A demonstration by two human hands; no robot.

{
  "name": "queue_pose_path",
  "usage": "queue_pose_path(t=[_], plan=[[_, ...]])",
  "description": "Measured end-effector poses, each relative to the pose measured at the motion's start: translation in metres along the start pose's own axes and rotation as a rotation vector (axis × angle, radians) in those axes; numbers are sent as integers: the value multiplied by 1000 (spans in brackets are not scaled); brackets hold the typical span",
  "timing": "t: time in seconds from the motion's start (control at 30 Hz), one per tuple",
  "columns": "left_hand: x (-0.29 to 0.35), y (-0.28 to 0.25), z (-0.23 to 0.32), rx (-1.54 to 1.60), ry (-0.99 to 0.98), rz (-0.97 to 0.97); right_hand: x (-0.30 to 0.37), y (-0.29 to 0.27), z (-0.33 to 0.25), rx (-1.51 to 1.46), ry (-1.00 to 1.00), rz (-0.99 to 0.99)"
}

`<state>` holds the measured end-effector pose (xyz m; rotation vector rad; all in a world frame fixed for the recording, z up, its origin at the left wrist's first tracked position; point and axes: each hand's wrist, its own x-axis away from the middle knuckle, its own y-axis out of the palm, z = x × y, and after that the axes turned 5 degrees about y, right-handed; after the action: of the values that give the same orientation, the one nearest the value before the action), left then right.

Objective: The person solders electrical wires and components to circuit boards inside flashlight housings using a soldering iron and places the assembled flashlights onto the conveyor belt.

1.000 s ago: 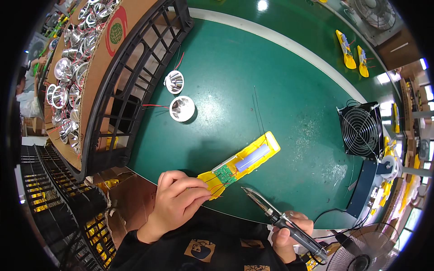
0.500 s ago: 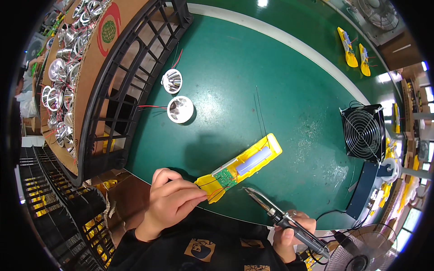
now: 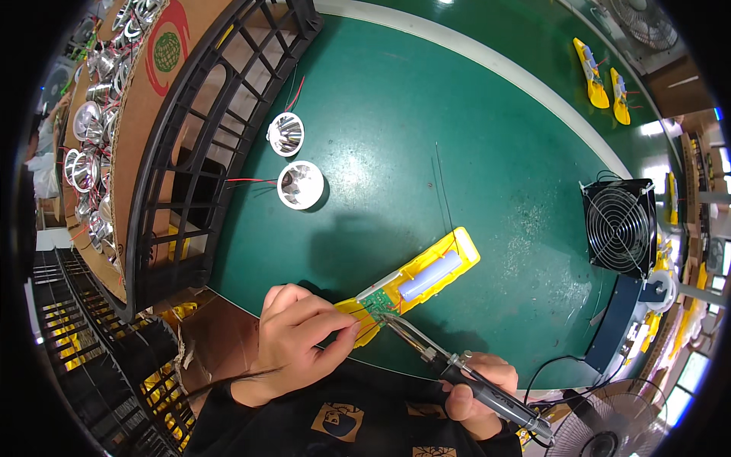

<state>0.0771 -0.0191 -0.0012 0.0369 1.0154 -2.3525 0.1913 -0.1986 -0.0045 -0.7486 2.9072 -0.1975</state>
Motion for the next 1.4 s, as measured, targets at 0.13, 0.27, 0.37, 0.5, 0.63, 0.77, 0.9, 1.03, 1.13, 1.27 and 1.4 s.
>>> queue_pose_path(t=[0.13,0.27,0.37,0.5,0.63,0.77,0.9,1.03,1.13,1.27,1.4], plan=[[-1,1,-1,27,2,1,-3,-7,5,-17,-25,-105],[-1,-1,1,28,-1,-14,-2,-4,5,-68,-32,-100],[-1,1,1,17,-11,7,-2,-4,5,-69,-47,-90],[0,1,2,15,-15,0,-1,-6,4,-67,-50,-113],[3,2,0,25,-9,-5,-1,-7,3,-29,-56,-97],[3,3,-4,44,-2,-14,4,-3,7,22,-15,-22],[1,1,3,27,-6,-11,3,-1,0,4,-25,-3],[2,2,-2,40,-8,1,-1,3,1,-28,-62,-18],[2,3,-3,41,-6,15,-3,-4,4,2,-102,-140],[3,5,-2,33,-5,16,3,-4,0,32,-142,58],[6,7,-1,19,-3,41,8,-15,2,64,-109,102]])
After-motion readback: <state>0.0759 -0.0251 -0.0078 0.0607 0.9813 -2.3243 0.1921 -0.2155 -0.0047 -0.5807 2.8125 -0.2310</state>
